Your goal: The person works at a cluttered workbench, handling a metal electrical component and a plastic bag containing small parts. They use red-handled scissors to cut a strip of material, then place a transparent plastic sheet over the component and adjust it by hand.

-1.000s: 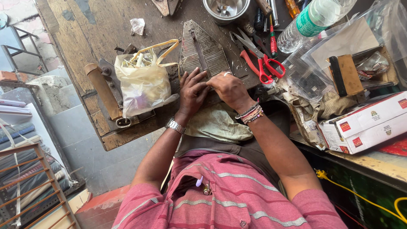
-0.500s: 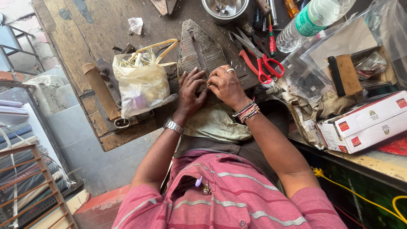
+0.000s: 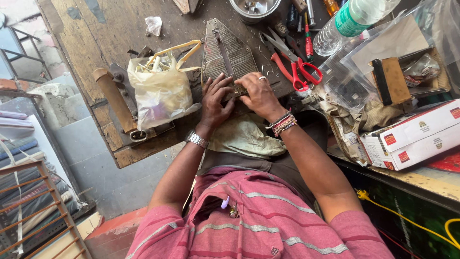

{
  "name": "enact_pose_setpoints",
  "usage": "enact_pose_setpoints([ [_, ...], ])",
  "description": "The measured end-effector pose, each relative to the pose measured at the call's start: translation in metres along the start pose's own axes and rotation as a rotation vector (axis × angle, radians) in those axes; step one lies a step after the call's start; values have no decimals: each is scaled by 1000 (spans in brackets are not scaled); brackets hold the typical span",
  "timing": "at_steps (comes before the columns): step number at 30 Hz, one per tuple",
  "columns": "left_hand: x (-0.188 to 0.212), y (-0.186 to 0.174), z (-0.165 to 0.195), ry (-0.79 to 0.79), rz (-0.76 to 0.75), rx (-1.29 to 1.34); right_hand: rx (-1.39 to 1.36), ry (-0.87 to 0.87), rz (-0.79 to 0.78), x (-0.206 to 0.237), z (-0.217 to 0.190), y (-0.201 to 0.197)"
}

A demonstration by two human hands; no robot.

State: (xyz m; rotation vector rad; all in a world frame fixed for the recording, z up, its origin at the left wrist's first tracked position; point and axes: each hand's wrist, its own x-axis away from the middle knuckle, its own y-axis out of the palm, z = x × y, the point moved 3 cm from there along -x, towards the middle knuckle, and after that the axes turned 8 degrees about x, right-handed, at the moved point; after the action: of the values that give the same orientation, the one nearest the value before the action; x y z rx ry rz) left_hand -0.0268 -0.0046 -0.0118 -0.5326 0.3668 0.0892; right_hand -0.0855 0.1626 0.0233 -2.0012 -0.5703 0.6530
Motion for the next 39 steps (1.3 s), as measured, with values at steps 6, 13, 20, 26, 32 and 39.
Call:
enact_pose_setpoints([
  [6, 0, -4, 5, -15, -7, 7, -3, -13, 51, 9, 7, -13],
  [13, -3, -3, 8, -69, -10, 25, 5, 21, 46, 15, 13, -6],
  [20, -2, 9, 5, -73, 77, 35, -8, 34, 49, 14, 13, -4],
  [26, 1, 11, 2, -65, 64, 46, -26, 39, 53, 16, 14, -2],
  [32, 0, 12, 1, -53, 48, 26, -25, 33, 70, 16, 15, 1],
  [39, 1, 10, 0, -68, 44, 49, -7, 30, 74, 16, 14, 4],
])
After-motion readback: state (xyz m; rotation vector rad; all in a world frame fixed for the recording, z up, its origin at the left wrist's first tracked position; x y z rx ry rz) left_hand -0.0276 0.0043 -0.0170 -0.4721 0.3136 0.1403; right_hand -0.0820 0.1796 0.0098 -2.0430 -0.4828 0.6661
